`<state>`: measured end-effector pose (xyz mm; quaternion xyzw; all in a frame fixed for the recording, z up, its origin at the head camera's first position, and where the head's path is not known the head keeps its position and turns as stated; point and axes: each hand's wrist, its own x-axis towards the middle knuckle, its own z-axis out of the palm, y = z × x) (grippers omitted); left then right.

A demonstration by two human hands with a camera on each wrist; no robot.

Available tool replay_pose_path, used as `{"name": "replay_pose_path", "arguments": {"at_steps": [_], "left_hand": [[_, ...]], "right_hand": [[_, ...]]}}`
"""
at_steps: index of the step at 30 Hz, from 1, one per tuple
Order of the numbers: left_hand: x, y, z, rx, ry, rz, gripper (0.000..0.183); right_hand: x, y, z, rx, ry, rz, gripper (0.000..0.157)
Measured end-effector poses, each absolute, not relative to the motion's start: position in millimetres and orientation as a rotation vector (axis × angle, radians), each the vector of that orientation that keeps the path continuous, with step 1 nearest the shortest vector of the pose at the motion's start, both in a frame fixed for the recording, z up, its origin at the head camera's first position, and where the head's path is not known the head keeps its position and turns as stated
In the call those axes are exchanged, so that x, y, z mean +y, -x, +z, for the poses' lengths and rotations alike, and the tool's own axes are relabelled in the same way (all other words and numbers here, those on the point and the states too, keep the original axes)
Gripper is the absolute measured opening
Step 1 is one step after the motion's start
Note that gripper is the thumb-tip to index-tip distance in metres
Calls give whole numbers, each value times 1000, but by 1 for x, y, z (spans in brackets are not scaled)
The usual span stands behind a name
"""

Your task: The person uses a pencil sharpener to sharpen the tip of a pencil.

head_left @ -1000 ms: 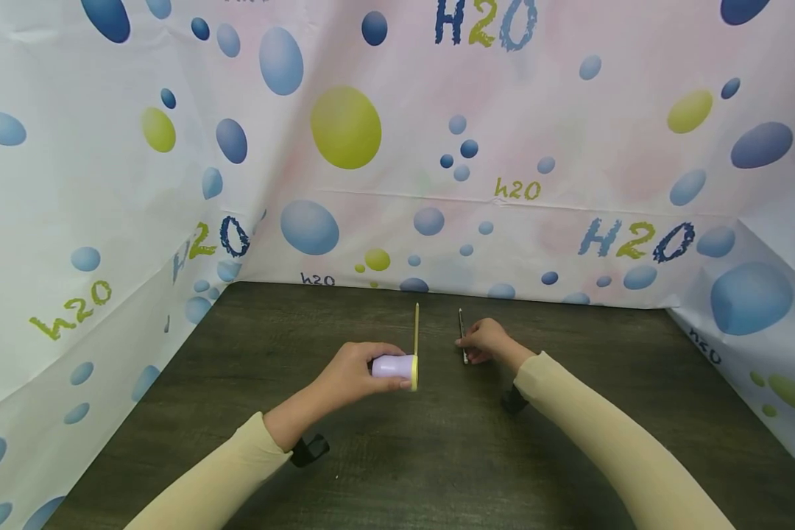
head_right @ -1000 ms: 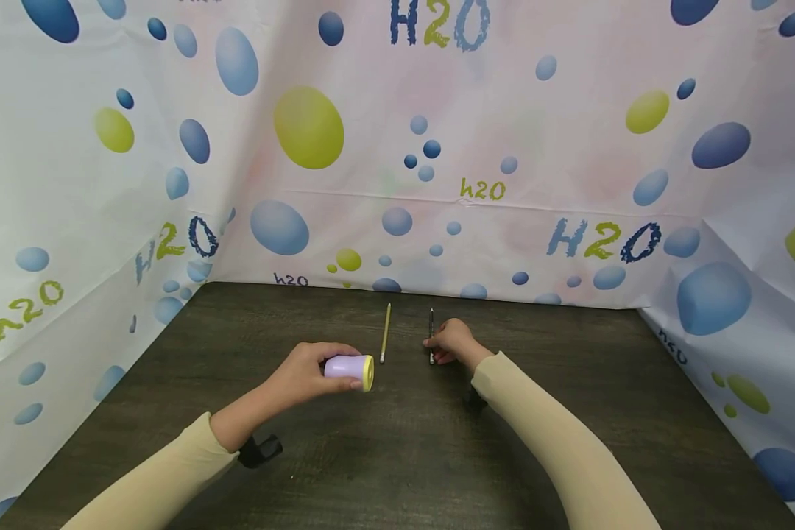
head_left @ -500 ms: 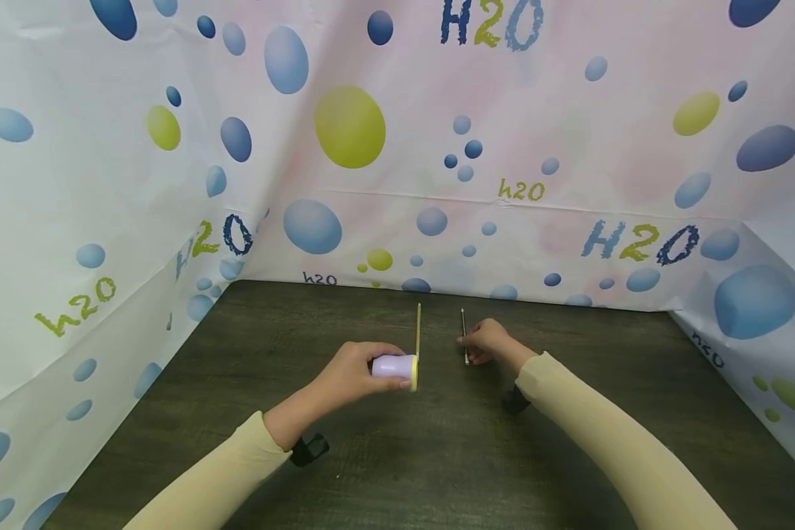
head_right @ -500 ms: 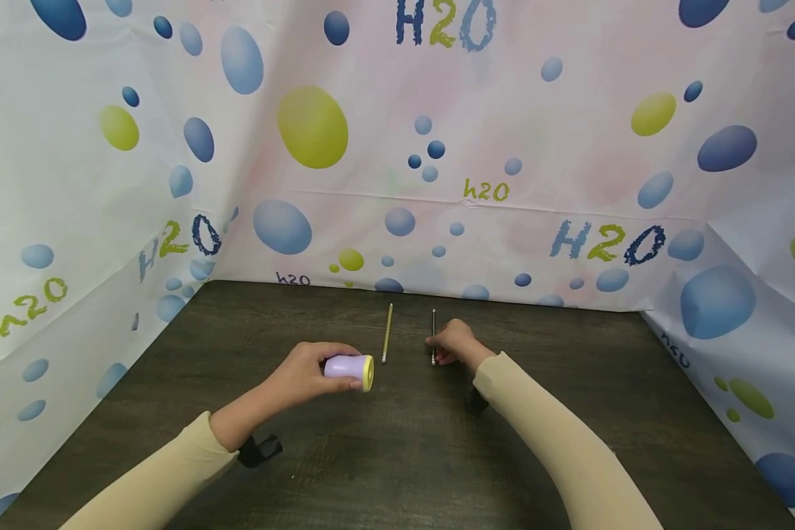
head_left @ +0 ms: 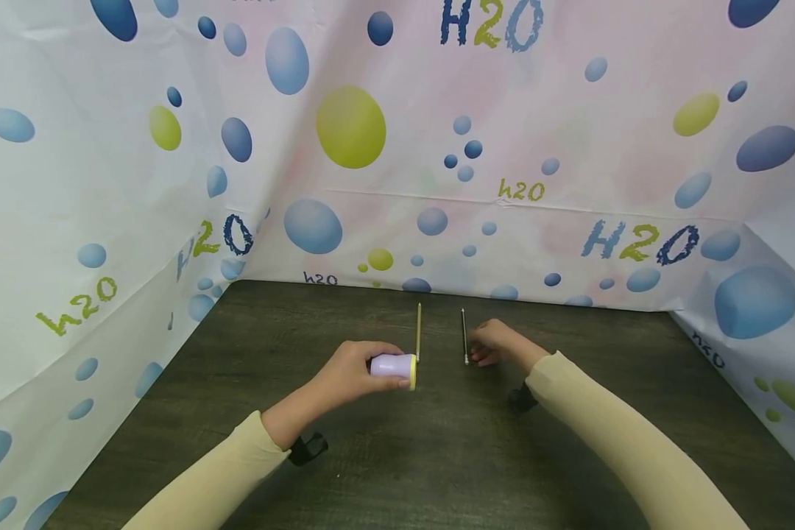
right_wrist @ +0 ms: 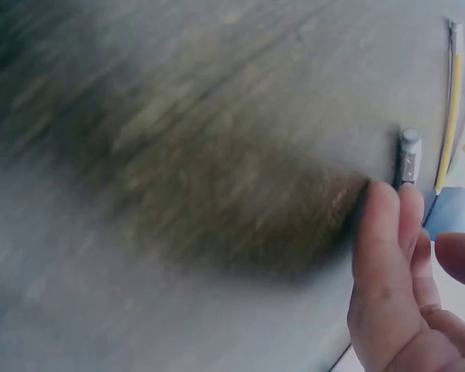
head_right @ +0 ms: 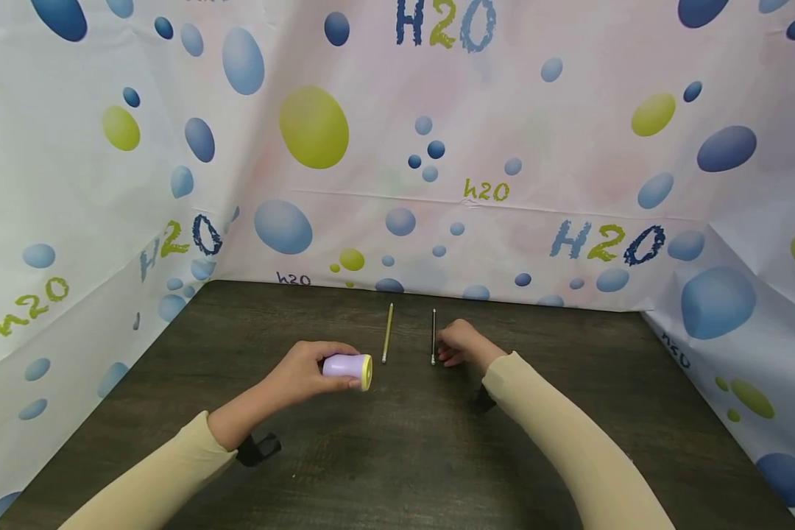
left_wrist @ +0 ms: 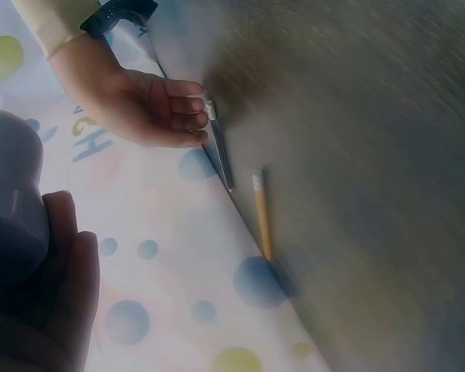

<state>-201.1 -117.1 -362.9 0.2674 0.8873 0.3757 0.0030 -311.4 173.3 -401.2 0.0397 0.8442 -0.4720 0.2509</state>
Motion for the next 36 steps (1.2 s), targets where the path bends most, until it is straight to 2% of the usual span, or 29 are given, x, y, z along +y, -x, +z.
{"name": "replay_pose_path", "arguments": {"at_steps": [6, 14, 26, 36], "left_hand": [[-117, 200, -361, 2786, -840, 1174, 40], [-121, 199, -363, 2794, -792, 1171, 42], [-124, 201, -363, 2795, -817, 1166, 41], [-125, 202, -362, 2794, -769, 1158, 42]], "right_hand": [[176, 306, -394, 2273, -95, -1299, 36], [174, 291, -382, 2279, -12, -1332, 31], [161, 290, -387, 2152, -1, -1483, 52], [134, 299, -391, 2038, -45, -1479, 52]]}}
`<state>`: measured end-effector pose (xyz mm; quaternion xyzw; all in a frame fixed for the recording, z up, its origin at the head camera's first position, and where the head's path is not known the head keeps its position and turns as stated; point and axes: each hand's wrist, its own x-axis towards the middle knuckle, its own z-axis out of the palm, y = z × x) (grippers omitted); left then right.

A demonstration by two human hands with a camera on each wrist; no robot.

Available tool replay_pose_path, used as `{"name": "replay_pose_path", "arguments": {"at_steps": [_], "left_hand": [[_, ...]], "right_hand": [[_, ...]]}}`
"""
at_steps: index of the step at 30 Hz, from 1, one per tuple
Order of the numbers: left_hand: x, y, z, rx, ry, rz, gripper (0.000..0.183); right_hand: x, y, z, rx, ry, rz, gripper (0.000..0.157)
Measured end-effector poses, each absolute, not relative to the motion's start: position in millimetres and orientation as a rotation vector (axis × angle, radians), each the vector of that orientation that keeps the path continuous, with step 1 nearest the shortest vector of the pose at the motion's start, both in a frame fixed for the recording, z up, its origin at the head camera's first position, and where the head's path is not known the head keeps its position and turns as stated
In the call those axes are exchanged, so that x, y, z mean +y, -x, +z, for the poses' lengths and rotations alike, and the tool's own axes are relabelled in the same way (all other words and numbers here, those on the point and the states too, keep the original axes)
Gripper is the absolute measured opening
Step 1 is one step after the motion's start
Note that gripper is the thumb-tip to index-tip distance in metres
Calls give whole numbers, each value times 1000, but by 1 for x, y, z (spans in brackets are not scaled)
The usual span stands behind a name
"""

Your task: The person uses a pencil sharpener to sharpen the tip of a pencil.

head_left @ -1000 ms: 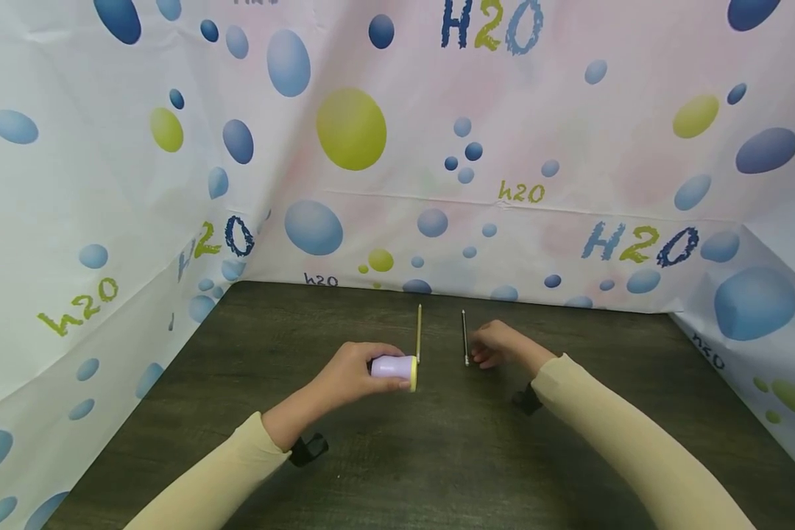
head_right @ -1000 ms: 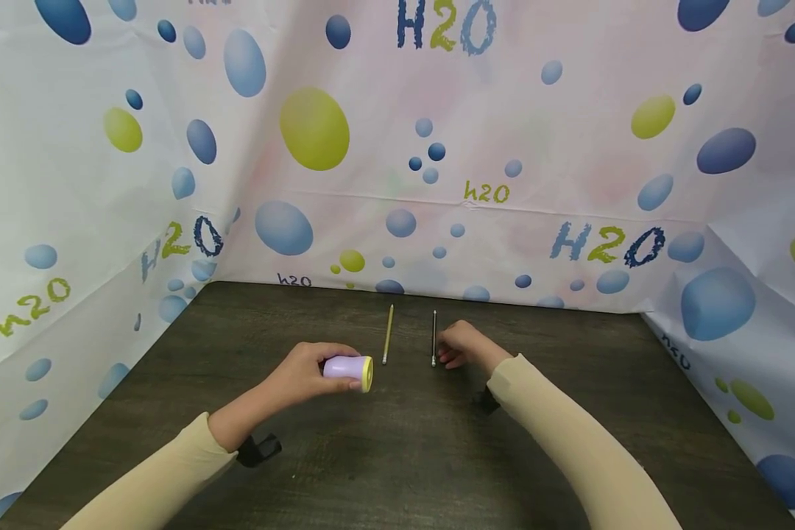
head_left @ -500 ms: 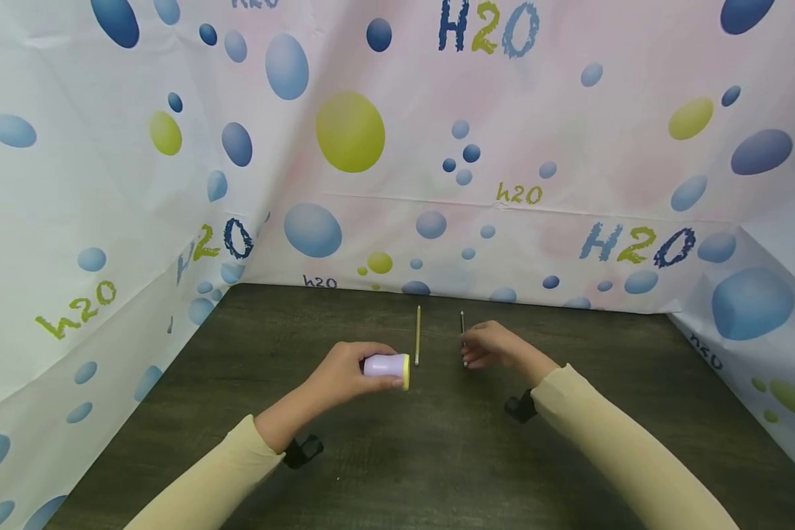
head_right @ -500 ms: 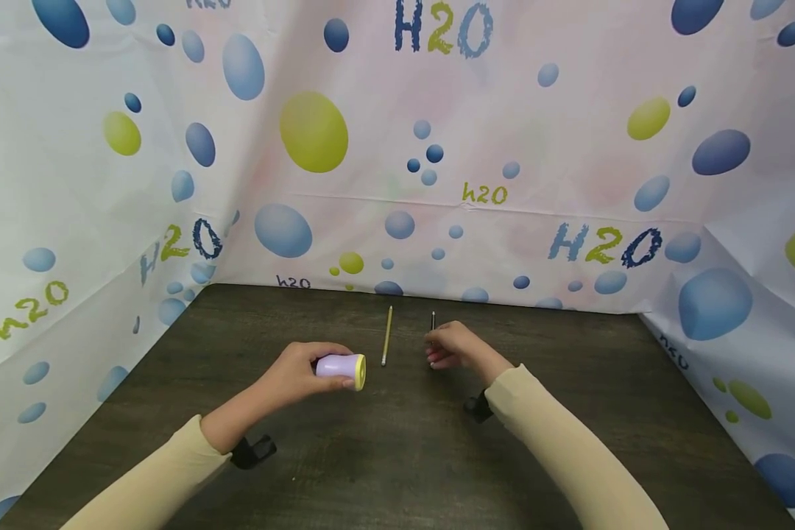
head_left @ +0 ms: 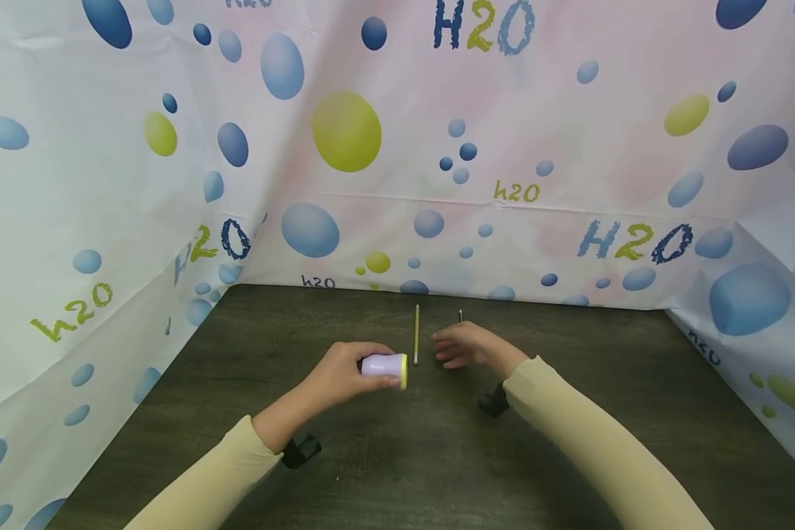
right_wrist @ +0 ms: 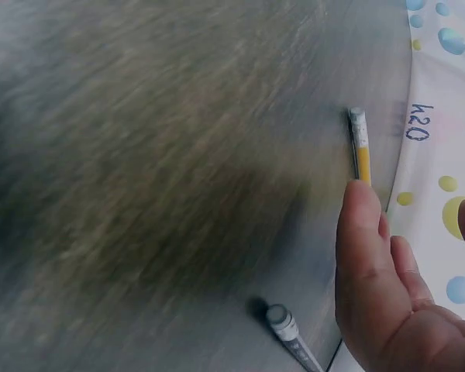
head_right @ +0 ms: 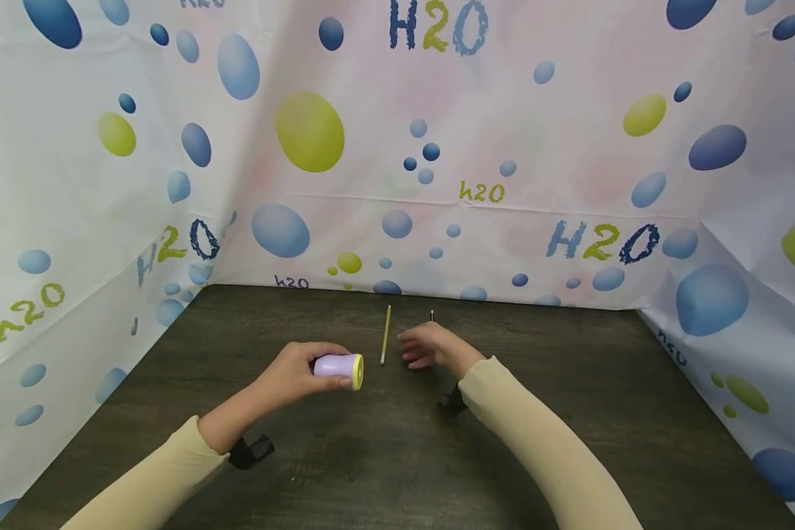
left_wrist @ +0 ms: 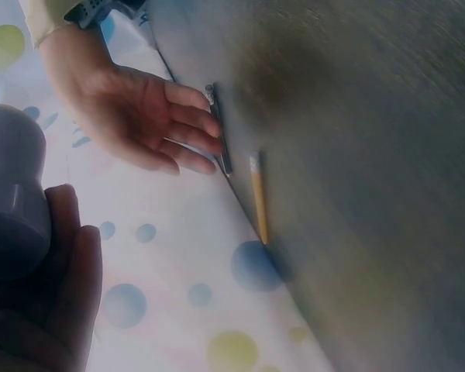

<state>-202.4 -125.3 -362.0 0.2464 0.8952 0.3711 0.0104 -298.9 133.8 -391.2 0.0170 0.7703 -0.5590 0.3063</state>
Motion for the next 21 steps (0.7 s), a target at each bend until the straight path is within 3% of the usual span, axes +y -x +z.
{"name": "replay_pose_path", "arguments": {"at_steps": [21], "left_hand": [[-128, 204, -362, 2792, -795, 1164, 41]], "right_hand": [[104, 321, -399, 2127, -118, -1467, 47]]}}
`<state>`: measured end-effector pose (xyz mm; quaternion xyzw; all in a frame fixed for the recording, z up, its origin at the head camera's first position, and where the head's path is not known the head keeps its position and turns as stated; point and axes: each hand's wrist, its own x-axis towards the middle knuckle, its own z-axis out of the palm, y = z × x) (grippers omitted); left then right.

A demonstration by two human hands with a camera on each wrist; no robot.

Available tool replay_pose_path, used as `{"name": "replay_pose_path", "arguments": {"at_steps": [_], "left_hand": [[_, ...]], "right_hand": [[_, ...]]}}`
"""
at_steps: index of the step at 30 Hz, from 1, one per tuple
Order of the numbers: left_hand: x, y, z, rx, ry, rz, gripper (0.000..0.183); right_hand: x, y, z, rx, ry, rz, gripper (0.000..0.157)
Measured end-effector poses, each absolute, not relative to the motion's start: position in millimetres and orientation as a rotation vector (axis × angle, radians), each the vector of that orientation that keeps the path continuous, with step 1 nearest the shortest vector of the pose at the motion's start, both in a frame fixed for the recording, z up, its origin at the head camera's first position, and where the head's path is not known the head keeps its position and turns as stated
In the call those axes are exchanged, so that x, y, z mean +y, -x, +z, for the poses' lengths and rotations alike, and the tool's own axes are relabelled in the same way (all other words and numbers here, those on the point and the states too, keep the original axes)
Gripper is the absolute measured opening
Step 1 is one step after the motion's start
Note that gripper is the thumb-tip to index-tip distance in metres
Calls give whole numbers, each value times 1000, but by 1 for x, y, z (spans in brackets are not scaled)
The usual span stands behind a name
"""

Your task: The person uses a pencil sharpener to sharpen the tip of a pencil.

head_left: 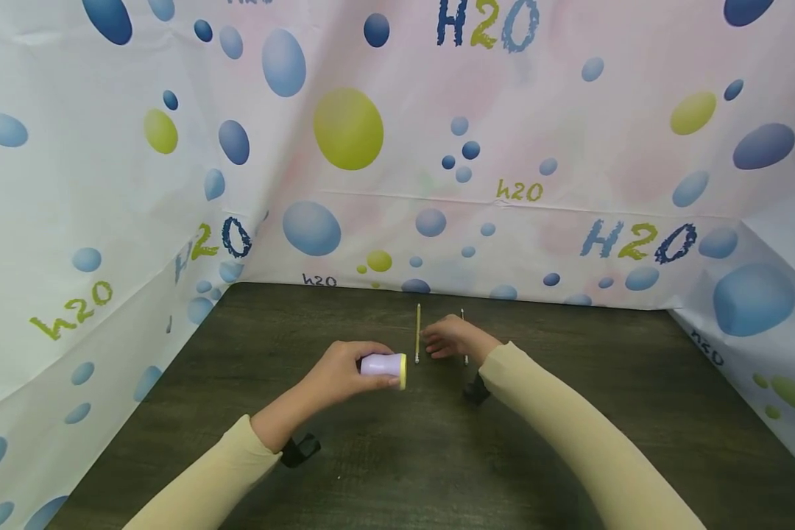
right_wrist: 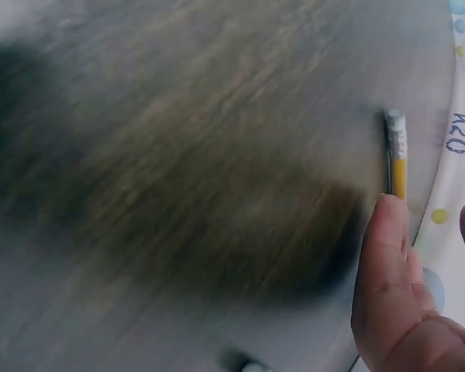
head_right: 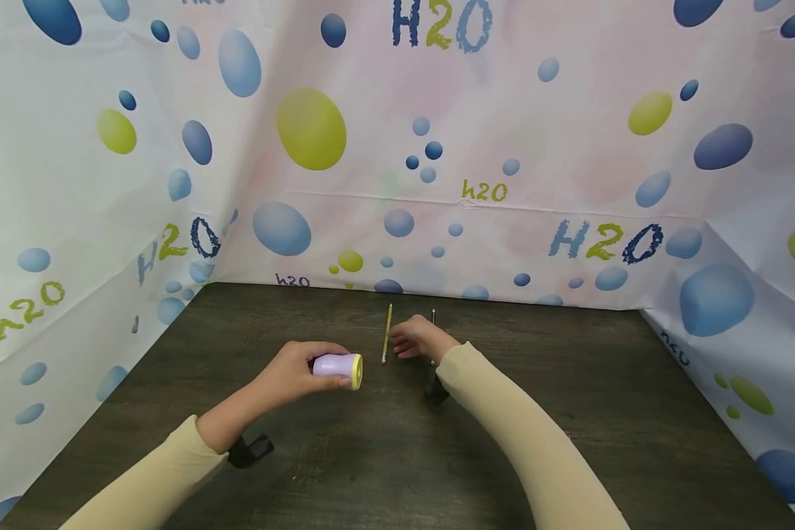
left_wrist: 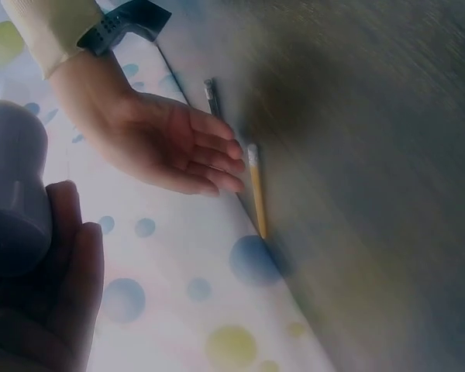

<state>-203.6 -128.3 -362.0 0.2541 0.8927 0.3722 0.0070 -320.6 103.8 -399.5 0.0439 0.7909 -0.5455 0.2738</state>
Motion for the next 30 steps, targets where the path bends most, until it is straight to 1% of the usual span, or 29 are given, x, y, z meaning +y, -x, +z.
{"name": "replay_pose_path", "arguments": {"at_steps": [6, 8, 10, 14, 16, 28, 30], "left_hand": [[-127, 203, -361, 2778, -802, 1160, 40], [-127, 204, -362, 2775, -801, 1157, 40], [-127, 204, -362, 2775, -797, 1158, 40], [-127, 204, -362, 2777, -802, 1159, 40], [-127, 205, -362, 2777, -806, 1156, 40], [-125, 204, -362, 2777, -795, 1125, 41], [-126, 204, -361, 2777, -794, 1122, 41]], "right_hand": [[95, 326, -405, 2170, -145, -1460, 45], [92, 328, -407, 2200, -156, -1447, 42], [90, 329, -409, 2231, -164, -1435, 36], [86, 330, -411, 2285, -174, -1429, 15], [85, 329, -411, 2313, -172, -1425, 10], [75, 331, -415, 2513, -128, -1201, 27], [74, 332, -414, 2544, -113, -1159, 27]]}}
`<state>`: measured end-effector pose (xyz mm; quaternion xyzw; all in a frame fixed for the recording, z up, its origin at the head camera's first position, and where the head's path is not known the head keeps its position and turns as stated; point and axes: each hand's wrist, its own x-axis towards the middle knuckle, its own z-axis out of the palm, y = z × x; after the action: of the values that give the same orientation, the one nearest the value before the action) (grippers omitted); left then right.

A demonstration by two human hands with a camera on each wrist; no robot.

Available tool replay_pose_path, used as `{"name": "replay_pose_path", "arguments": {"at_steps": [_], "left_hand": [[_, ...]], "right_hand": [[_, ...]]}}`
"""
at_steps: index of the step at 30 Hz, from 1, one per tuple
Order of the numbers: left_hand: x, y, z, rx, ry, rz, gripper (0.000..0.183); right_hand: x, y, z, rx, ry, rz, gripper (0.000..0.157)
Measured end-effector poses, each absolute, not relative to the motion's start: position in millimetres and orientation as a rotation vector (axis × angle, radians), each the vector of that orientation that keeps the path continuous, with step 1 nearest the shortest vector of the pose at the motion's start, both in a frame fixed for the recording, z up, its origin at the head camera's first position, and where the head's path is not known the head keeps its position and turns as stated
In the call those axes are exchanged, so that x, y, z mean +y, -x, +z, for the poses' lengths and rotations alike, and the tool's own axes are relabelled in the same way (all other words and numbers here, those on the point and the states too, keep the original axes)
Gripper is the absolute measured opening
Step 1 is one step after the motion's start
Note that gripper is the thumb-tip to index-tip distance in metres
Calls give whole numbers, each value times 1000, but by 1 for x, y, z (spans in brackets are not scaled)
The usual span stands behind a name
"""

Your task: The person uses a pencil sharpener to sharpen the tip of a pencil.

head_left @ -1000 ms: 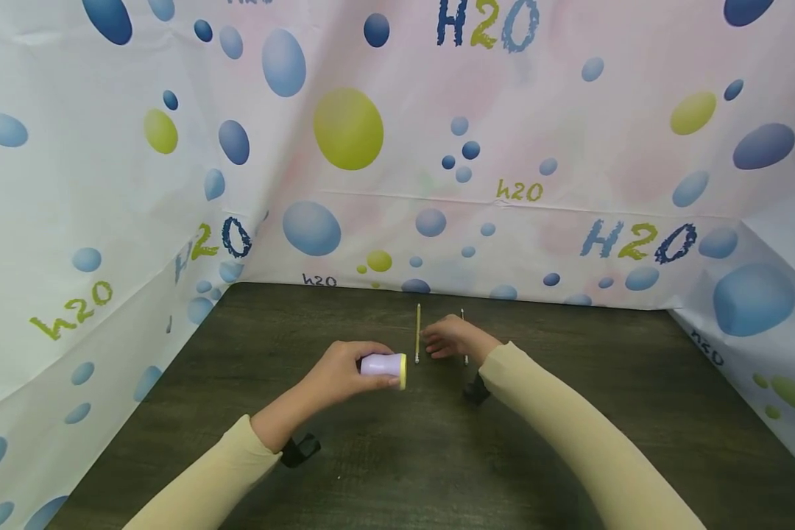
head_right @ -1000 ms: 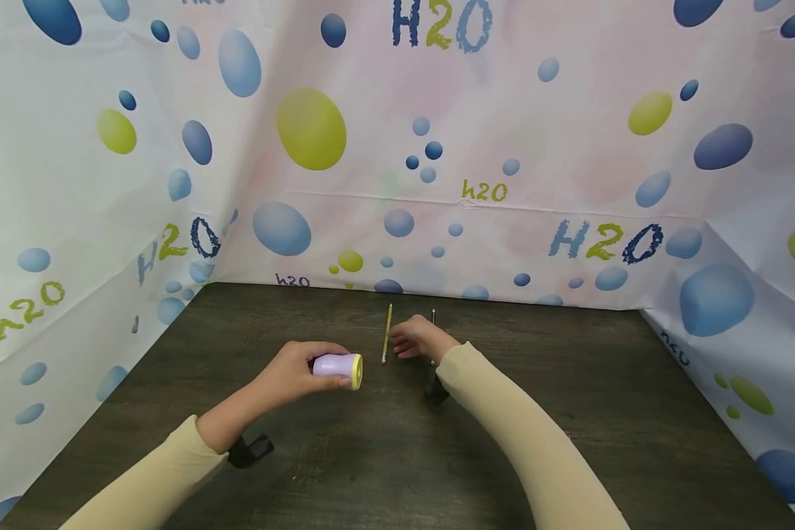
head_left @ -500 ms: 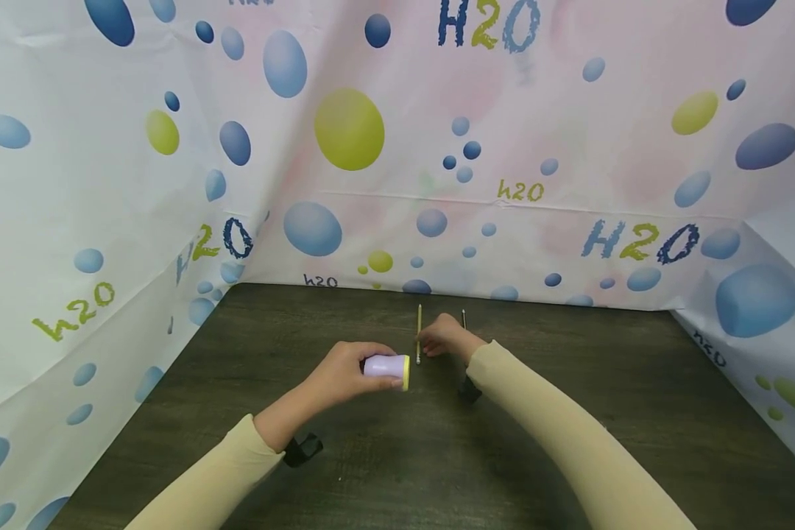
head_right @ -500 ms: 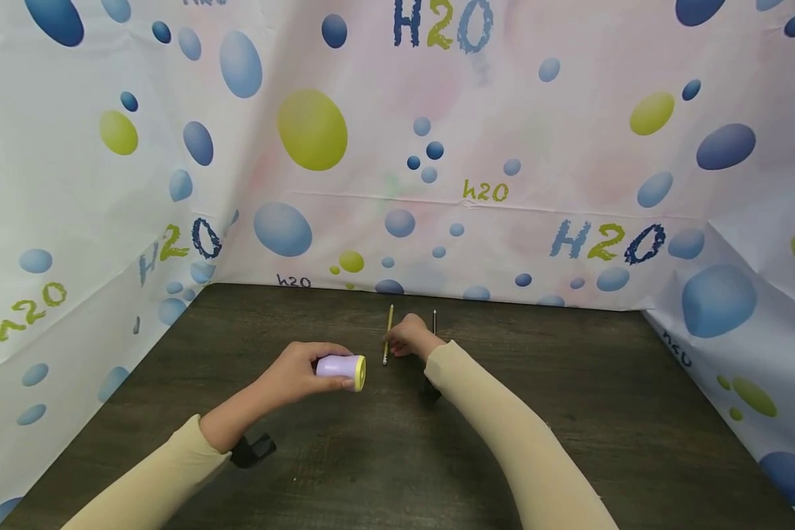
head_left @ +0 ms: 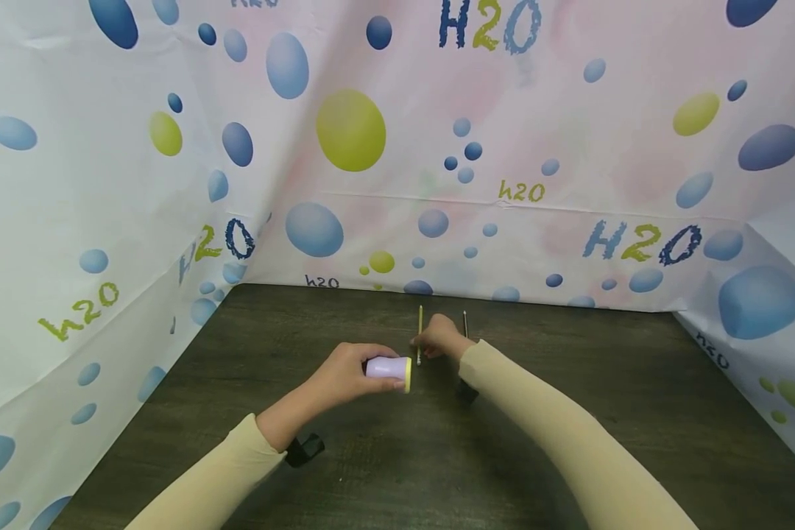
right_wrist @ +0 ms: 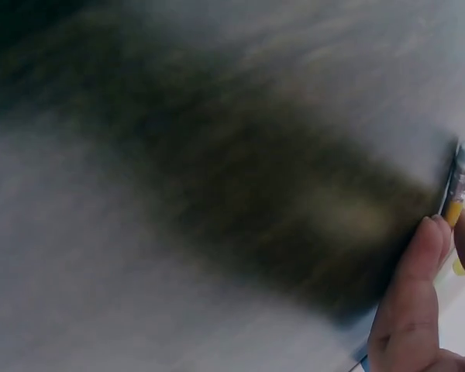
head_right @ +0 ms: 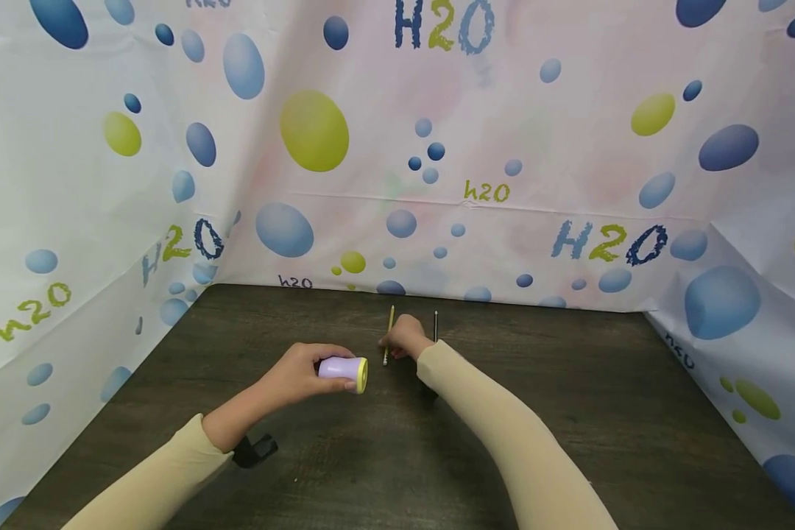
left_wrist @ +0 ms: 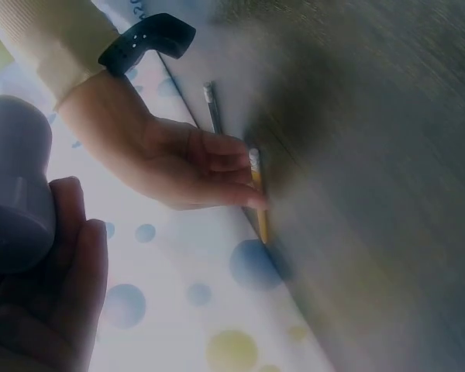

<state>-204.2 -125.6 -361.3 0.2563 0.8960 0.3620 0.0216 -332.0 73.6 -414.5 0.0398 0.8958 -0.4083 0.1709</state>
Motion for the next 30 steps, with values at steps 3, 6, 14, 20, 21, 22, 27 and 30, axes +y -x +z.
{"name": "replay_pose_path", "arguments": {"at_steps": [3, 6, 14, 20, 21, 22, 27, 30], "left_hand": [[-126, 205, -361, 2781, -800, 1119, 40], [-127, 205, -362, 2786, -801, 1116, 40], [-127, 206, -362, 2786, -823, 1111, 40], [-129, 205, -363, 2772, -820, 1137, 39], [-129, 205, -363, 2774, -818, 1137, 39], [-130, 205, -363, 2776, -816, 1137, 39], [-131, 206, -364, 2793, -801, 1127, 40], [-131, 207, -364, 2800, -787, 1123, 40]], "right_hand": [[70, 333, -413, 2588, -113, -1103, 26], [68, 332, -410, 2612, -125, -1078, 26], [66, 331, -408, 2636, -96, -1044, 27], [72, 330, -410, 2582, -87, -1112, 22], [74, 329, -409, 2568, -89, -1128, 20], [75, 329, -409, 2555, -91, -1145, 19], [80, 325, -407, 2486, -97, -1223, 18], [83, 323, -406, 2434, -90, -1272, 23]]}}
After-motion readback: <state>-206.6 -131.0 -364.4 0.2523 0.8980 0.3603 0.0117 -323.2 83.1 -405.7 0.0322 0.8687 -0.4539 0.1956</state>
